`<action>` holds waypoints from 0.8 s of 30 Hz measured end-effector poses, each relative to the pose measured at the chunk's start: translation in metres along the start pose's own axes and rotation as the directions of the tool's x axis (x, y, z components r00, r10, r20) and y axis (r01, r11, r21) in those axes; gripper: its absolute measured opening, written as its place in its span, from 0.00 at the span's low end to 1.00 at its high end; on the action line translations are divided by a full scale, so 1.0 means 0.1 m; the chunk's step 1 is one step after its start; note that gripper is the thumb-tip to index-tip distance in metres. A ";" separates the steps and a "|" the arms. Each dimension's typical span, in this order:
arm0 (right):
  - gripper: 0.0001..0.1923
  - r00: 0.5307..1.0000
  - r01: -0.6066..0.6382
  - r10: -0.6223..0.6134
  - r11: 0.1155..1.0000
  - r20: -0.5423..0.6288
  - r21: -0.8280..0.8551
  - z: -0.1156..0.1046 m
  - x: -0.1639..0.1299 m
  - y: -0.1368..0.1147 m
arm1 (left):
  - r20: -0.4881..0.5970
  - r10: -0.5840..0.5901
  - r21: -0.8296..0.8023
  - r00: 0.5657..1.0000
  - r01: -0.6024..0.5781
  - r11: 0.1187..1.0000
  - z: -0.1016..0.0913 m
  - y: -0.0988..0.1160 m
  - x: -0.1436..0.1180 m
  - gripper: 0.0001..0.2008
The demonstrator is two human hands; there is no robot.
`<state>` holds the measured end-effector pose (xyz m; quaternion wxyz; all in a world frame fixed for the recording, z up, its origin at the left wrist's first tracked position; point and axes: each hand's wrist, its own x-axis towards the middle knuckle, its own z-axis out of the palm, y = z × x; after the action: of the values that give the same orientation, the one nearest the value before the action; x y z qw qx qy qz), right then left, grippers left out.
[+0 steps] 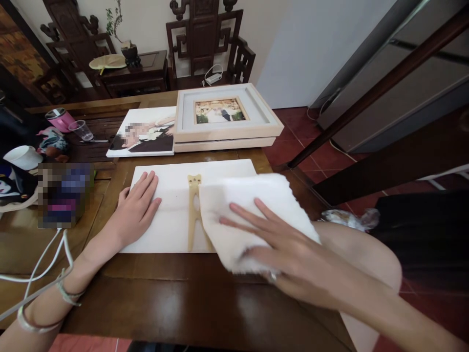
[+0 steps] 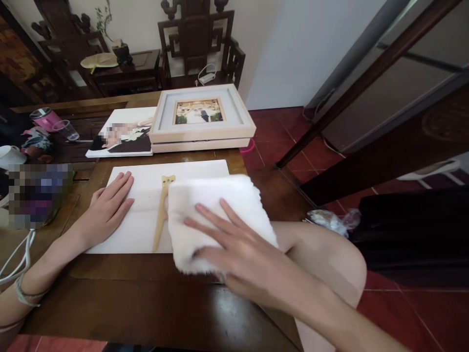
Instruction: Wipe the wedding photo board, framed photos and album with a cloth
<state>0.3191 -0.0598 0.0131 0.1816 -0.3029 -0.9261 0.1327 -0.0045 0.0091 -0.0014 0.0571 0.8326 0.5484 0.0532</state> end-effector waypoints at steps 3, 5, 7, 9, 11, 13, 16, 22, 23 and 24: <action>0.20 0.998 -0.056 0.057 0.997 0.011 -0.052 -0.01 0.31 0.25 | -0.003 0.007 -0.002 1.000 -0.007 1.000 0.00 0.01 0.00 0.28; 0.19 0.993 -0.120 0.121 0.989 0.005 -0.091 0.00 0.51 0.37 | -0.004 0.009 -0.005 1.000 -0.009 1.000 -0.01 0.01 0.00 0.28; 0.21 0.983 -0.185 0.184 0.975 -0.014 -0.120 0.04 0.65 0.42 | -0.005 0.009 -0.007 1.000 -0.009 1.000 -0.01 0.01 -0.01 0.28; 0.22 0.974 -0.228 0.226 0.964 -0.034 -0.137 0.10 0.70 0.36 | -0.008 0.008 -0.007 1.000 -0.008 1.000 -0.01 0.02 -0.01 0.28; 0.23 0.973 -0.227 0.221 0.964 -0.062 -0.135 0.18 0.65 0.21 | -0.011 0.008 -0.004 1.000 -0.008 1.000 -0.01 0.02 -0.01 0.28; 0.23 0.982 -0.171 0.159 0.979 -0.104 -0.115 0.25 0.53 0.00 | -0.011 0.007 0.000 1.000 -0.007 1.000 -0.01 0.02 -0.01 0.28; 0.17 0.991 -0.017 0.006 0.996 -0.133 -0.082 0.31 0.30 -0.33 | -0.005 0.000 0.006 1.000 0.000 1.000 0.00 0.03 -0.01 0.28; 0.11 0.986 0.162 -0.162 0.987 0.048 -0.002 0.18 0.27 -0.37 | 0.009 -0.001 0.018 1.000 0.001 1.000 -0.01 0.03 0.00 0.28; 0.12 0.983 0.157 -0.158 0.987 0.091 0.017 0.16 0.34 -0.29 | 0.009 0.002 0.016 1.000 -0.002 1.000 -0.01 0.02 0.00 0.28; 0.15 0.981 0.141 -0.143 0.990 0.131 0.030 0.13 0.42 -0.20 | 0.009 0.005 0.012 1.000 -0.005 1.000 -0.01 0.02 0.00 0.28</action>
<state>0.2716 -0.0514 0.0190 0.1319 -0.2246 -0.9540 0.1486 -0.0030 0.0084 0.0003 0.0545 0.8346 0.5462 0.0462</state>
